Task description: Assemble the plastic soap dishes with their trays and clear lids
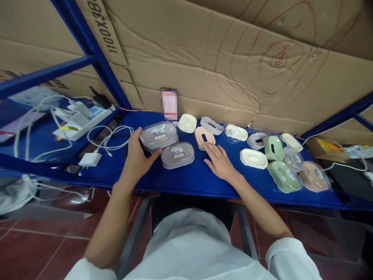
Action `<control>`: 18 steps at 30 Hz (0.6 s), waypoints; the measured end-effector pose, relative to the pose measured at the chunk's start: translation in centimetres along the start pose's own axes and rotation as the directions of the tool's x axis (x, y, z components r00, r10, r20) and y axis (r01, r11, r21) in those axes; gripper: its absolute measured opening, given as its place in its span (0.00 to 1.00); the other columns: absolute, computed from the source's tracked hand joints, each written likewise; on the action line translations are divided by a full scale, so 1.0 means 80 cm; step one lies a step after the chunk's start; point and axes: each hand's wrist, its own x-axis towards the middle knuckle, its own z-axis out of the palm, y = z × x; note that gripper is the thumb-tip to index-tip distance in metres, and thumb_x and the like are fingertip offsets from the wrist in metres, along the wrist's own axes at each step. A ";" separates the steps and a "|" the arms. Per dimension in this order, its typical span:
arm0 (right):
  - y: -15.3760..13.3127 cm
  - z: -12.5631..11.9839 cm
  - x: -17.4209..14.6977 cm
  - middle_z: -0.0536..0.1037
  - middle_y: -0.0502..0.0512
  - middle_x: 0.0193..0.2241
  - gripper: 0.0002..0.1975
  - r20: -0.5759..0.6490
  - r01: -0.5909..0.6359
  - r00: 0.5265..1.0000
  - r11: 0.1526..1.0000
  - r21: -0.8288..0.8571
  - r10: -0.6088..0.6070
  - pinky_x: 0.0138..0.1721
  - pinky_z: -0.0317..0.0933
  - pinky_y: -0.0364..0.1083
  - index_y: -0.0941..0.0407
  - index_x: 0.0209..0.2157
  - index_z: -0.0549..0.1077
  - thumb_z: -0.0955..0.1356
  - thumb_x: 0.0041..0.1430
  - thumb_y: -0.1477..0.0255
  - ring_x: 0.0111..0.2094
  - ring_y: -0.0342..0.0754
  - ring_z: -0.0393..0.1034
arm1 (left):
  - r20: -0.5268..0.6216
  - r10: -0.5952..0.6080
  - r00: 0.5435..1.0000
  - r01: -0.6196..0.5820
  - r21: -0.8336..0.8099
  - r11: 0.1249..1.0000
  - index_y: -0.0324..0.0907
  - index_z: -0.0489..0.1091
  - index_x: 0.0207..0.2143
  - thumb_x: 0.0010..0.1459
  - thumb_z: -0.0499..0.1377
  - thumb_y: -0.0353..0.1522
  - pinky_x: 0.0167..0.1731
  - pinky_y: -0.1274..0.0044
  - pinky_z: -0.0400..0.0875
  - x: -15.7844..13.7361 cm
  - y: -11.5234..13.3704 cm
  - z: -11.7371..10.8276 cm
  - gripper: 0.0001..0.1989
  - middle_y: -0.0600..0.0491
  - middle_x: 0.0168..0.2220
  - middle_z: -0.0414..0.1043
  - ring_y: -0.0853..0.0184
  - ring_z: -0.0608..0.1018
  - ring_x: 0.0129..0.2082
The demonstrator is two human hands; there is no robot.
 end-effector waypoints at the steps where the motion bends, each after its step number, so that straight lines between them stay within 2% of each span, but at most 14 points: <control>1: 0.003 0.000 0.010 0.60 0.63 0.74 0.31 0.001 -0.004 1.000 1.000 -0.002 0.004 0.75 0.47 0.67 0.52 0.77 0.52 0.59 0.79 0.63 0.76 0.59 0.53 | -0.008 0.003 1.000 -0.002 0.010 1.000 0.40 0.48 0.75 0.59 0.71 0.39 0.73 0.50 0.59 -0.002 0.003 -0.002 0.50 0.33 0.74 0.55 0.43 0.61 0.75; 4: 0.013 -0.006 0.024 0.72 0.64 0.67 0.26 0.014 -0.012 1.000 1.000 0.009 0.012 0.73 0.48 0.66 0.53 0.71 0.65 0.60 0.79 0.60 0.70 0.59 0.65 | -0.060 0.026 0.998 -0.024 0.033 0.999 0.42 0.51 0.74 0.62 0.69 0.38 0.73 0.50 0.58 -0.012 0.024 -0.010 0.44 0.35 0.73 0.57 0.44 0.60 0.75; 6: 0.022 -0.014 0.024 0.80 0.61 0.59 0.22 -0.002 -0.039 0.999 0.999 0.007 0.039 0.72 0.50 0.63 0.52 0.62 0.75 0.59 0.79 0.59 0.62 0.57 0.72 | -0.144 0.054 0.988 -0.049 0.038 0.998 0.43 0.56 0.71 0.66 0.66 0.36 0.73 0.50 0.58 -0.027 0.050 -0.012 0.36 0.37 0.71 0.59 0.46 0.61 0.75; 8: 0.035 -0.022 0.021 0.83 0.59 0.52 0.23 -0.041 -0.102 0.994 0.995 -0.010 0.102 0.69 0.54 0.60 0.52 0.54 0.80 0.58 0.79 0.59 0.56 0.56 0.76 | -0.210 0.109 0.972 -0.107 0.022 0.994 0.46 0.62 0.67 0.68 0.63 0.32 0.71 0.52 0.63 -0.044 0.084 -0.006 0.28 0.40 0.68 0.63 0.48 0.65 0.72; 9: 0.043 -0.026 0.020 0.84 0.60 0.51 0.23 -0.063 -0.141 0.988 0.990 -0.021 0.139 0.68 0.56 0.60 0.53 0.53 0.80 0.57 0.79 0.59 0.55 0.57 0.76 | -0.170 0.165 0.972 -0.167 -0.001 0.986 0.48 0.63 0.66 0.68 0.61 0.30 0.69 0.54 0.67 -0.052 0.103 0.001 0.25 0.42 0.65 0.67 0.51 0.69 0.69; 10: 0.053 -0.030 0.019 0.83 0.62 0.51 0.24 -0.087 -0.178 0.981 0.984 -0.028 0.175 0.66 0.57 0.60 0.54 0.53 0.80 0.57 0.79 0.60 0.55 0.59 0.75 | -0.064 0.247 0.967 -0.250 -0.043 0.967 0.49 0.64 0.65 0.69 0.58 0.27 0.66 0.56 0.71 -0.059 0.121 0.013 0.24 0.44 0.62 0.71 0.54 0.73 0.66; 11: 0.063 -0.032 0.019 0.82 0.64 0.54 0.24 -0.113 -0.216 0.971 0.976 -0.040 0.210 0.65 0.57 0.61 0.56 0.55 0.79 0.57 0.79 0.62 0.58 0.61 0.73 | 0.067 0.332 0.941 -0.325 -0.100 0.940 0.49 0.64 0.64 0.68 0.55 0.24 0.64 0.59 0.73 -0.063 0.139 0.027 0.24 0.45 0.61 0.72 0.56 0.75 0.64; 13: 0.085 -0.034 0.018 0.76 0.68 0.62 0.23 -0.147 -0.301 0.947 0.949 -0.092 0.286 0.67 0.54 0.65 0.59 0.62 0.74 0.58 0.76 0.66 0.65 0.65 0.66 | 0.328 0.434 0.839 -0.402 -0.164 0.901 0.46 0.66 0.64 0.64 0.53 0.21 0.64 0.59 0.73 -0.065 0.169 0.062 0.27 0.43 0.66 0.69 0.54 0.73 0.67; 14: 0.094 -0.034 0.017 0.72 0.70 0.65 0.24 -0.156 -0.344 0.933 0.931 -0.125 0.324 0.68 0.52 0.67 0.60 0.65 0.71 0.59 0.75 0.67 0.68 0.66 0.62 | 0.400 0.469 0.788 -0.444 -0.159 0.882 0.44 0.67 0.63 0.62 0.54 0.20 0.67 0.56 0.69 -0.062 0.181 0.080 0.28 0.41 0.69 0.66 0.52 0.69 0.70; 15: 0.103 -0.033 0.016 0.70 0.70 0.68 0.25 -0.157 -0.378 0.922 0.912 -0.157 0.354 0.68 0.50 0.68 0.61 0.66 0.69 0.60 0.73 0.69 0.69 0.67 0.59 | 0.445 0.483 0.754 -0.476 -0.136 0.869 0.41 0.68 0.62 0.61 0.55 0.20 0.69 0.54 0.65 -0.057 0.191 0.097 0.28 0.39 0.70 0.63 0.49 0.66 0.72; 16: 0.110 -0.032 0.014 0.69 0.70 0.68 0.25 -0.155 -0.401 0.913 0.898 -0.183 0.376 0.69 0.49 0.70 0.60 0.67 0.69 0.61 0.72 0.70 0.70 0.68 0.58 | 0.466 0.484 0.741 -0.496 -0.106 0.862 0.39 0.69 0.61 0.60 0.56 0.20 0.71 0.52 0.62 -0.052 0.198 0.111 0.27 0.38 0.70 0.64 0.47 0.65 0.73; 18: 0.119 -0.029 0.009 0.71 0.69 0.66 0.24 -0.152 -0.416 0.908 0.886 -0.204 0.391 0.68 0.50 0.70 0.59 0.65 0.70 0.62 0.71 0.69 0.68 0.68 0.61 | 0.488 0.486 0.725 -0.523 -0.069 0.850 0.38 0.72 0.58 0.62 0.57 0.20 0.70 0.52 0.61 -0.045 0.206 0.127 0.23 0.38 0.64 0.71 0.47 0.68 0.69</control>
